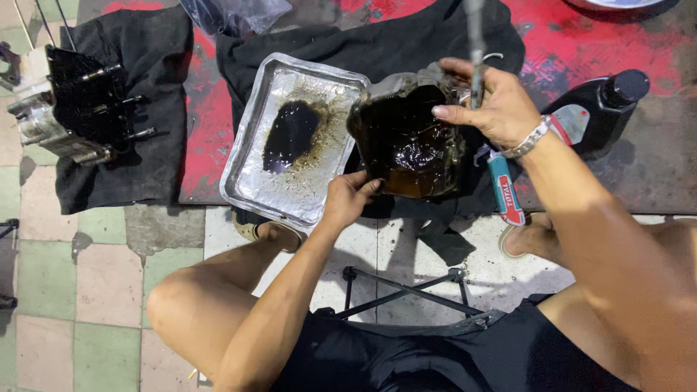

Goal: The person scrubs the interior of a greasy engine casing with a toothbrush, removing dark sludge into a metal tray. They then pick up a separate engine component, scrub it with the toothbrush, and place it into the tray.

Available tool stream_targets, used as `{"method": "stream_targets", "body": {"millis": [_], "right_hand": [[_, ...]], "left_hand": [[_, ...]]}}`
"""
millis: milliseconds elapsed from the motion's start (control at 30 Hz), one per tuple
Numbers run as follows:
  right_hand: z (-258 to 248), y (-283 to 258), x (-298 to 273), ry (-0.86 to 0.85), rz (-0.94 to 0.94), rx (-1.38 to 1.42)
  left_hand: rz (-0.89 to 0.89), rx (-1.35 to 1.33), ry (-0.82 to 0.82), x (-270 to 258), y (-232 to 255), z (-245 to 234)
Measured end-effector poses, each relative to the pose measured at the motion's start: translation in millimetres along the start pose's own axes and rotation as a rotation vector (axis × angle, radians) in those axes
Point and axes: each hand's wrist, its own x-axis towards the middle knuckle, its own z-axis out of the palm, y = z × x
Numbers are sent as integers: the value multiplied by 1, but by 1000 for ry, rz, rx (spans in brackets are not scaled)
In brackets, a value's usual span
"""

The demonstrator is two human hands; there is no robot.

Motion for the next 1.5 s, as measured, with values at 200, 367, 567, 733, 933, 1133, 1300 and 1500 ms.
{"method": "stream_targets", "body": {"millis": [200,367,567,733,933,1133,1300,1500], "right_hand": [[-6,-10,-6,-147,-25,-59],[1,-15,-1,-236,22,51],[10,-25,1,-330,-42,-108],[9,-21,-2,-289,-122,55],[-2,-30,-63,257,221,-931],[25,-36,-101,-8,287,-775],[36,-71,-117,-53,550,-1225],[68,-34,-100,-197,606,-1056]], "left_hand": [[97,362,8,14,67,-70],[446,348,-247,36,108,-91],[362,384,-259,28,111,-88],[372,317,-134,24,102,-76],[342,390,104,41,98,-87],[257,453,48,22,118,-94],[301,443,26,32,118,-92],[188,430,-11,43,123,-96]]}}
